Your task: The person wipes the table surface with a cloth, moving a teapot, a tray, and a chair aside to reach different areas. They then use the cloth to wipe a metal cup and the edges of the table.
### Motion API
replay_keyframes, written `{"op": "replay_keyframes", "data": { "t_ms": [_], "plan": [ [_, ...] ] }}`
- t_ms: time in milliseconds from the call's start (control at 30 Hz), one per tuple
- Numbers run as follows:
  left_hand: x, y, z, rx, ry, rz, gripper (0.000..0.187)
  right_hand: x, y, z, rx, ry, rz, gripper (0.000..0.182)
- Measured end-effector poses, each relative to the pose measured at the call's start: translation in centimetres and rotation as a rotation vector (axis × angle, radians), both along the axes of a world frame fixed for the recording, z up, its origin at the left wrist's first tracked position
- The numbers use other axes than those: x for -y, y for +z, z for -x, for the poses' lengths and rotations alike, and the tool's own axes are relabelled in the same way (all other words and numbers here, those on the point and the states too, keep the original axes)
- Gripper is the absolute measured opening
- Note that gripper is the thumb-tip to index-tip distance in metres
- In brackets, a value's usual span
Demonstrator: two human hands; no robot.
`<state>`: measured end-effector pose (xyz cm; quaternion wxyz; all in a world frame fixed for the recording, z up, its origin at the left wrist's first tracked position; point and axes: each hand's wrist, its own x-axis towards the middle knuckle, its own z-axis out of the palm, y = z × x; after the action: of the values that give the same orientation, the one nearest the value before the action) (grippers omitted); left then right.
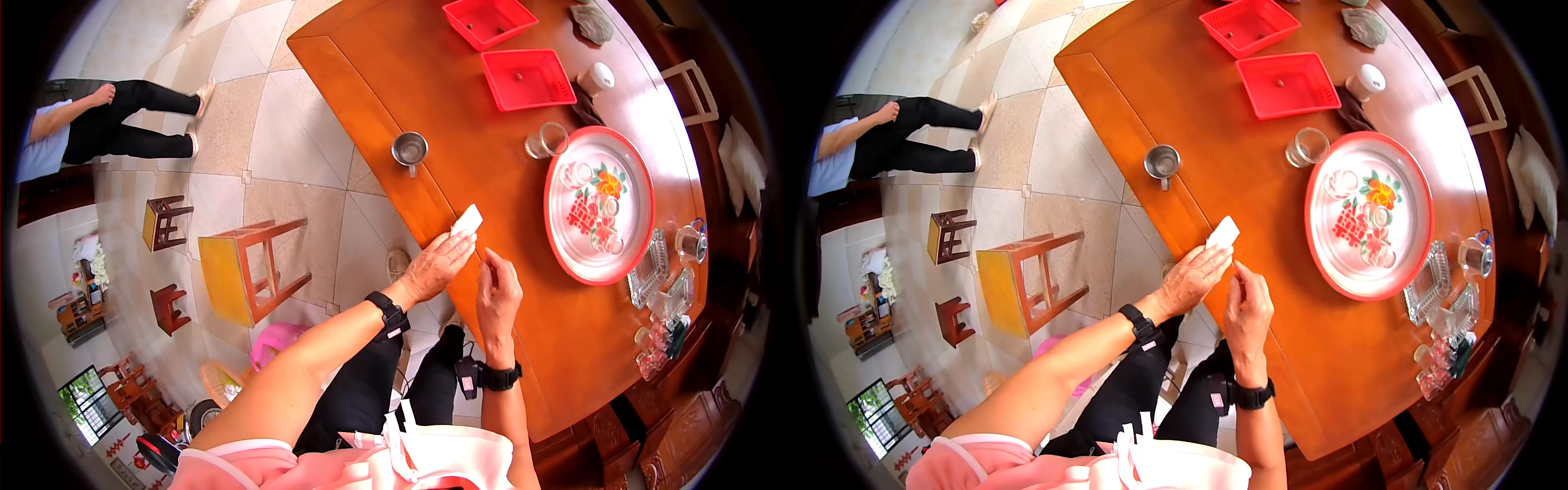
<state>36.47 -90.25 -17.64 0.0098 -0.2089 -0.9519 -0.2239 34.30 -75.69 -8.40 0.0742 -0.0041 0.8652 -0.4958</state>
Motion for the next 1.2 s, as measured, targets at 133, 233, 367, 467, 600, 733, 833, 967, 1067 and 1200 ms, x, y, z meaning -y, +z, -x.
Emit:
{"op": "replay_keyframes", "data": {
  "t_ms": [133, 233, 367, 467, 600, 733, 833, 967, 1067, 1200],
  "plan": [
    [4.8, -0.1, 0.8, 0.002, 0.030, -0.064, 0.048, 5.1, -1.2, 3.3, -0.050, 0.025, 0.006, 0.020],
    [8.1, 0.3, 1.5, -0.013, 0.059, -0.118, 0.046, 7.8, -2.8, 5.2, -0.094, 0.044, 0.028, 0.021],
    [10.7, 0.6, 1.9, -0.013, 0.022, -0.123, 0.039, 10.9, -4.6, 7.3, 0.004, 0.097, -0.071, 0.029],
    [11.2, 0.9, 1.9, -0.005, 0.016, -0.196, 0.032, 13.0, -5.0, 8.6, 0.027, 0.126, -0.243, 0.035],
    [11.3, 0.9, 1.8, 0.043, 0.017, -0.198, 0.029, 14.4, -6.0, 9.5, 0.097, 0.119, -0.338, 0.034],
    [11.5, 1.5, 2.1, 0.029, 0.002, -0.187, 0.036, 14.5, -6.4, 10.1, 0.104, 0.020, -0.270, 0.029],
    [11.5, 1.6, 2.4, 0.017, -0.006, -0.169, 0.038, 13.9, -7.3, 10.5, 0.021, -0.005, -0.141, 0.023],
    [11.9, 1.8, 3.0, 0.038, 0.052, -0.082, 0.043, 12.9, -8.6, 10.7, 0.059, 0.005, 0.071, 0.017],
    [12.9, 1.2, 4.1, -0.006, 0.132, -0.011, 0.047, 11.2, -7.0, 10.6, 0.036, -0.020, 0.054, 0.016],
    [14.6, -0.5, 6.9, -0.012, 0.255, -0.017, 0.047, 7.1, -6.3, 9.2, 0.024, -0.098, -0.002, 0.015]
  ]
}}
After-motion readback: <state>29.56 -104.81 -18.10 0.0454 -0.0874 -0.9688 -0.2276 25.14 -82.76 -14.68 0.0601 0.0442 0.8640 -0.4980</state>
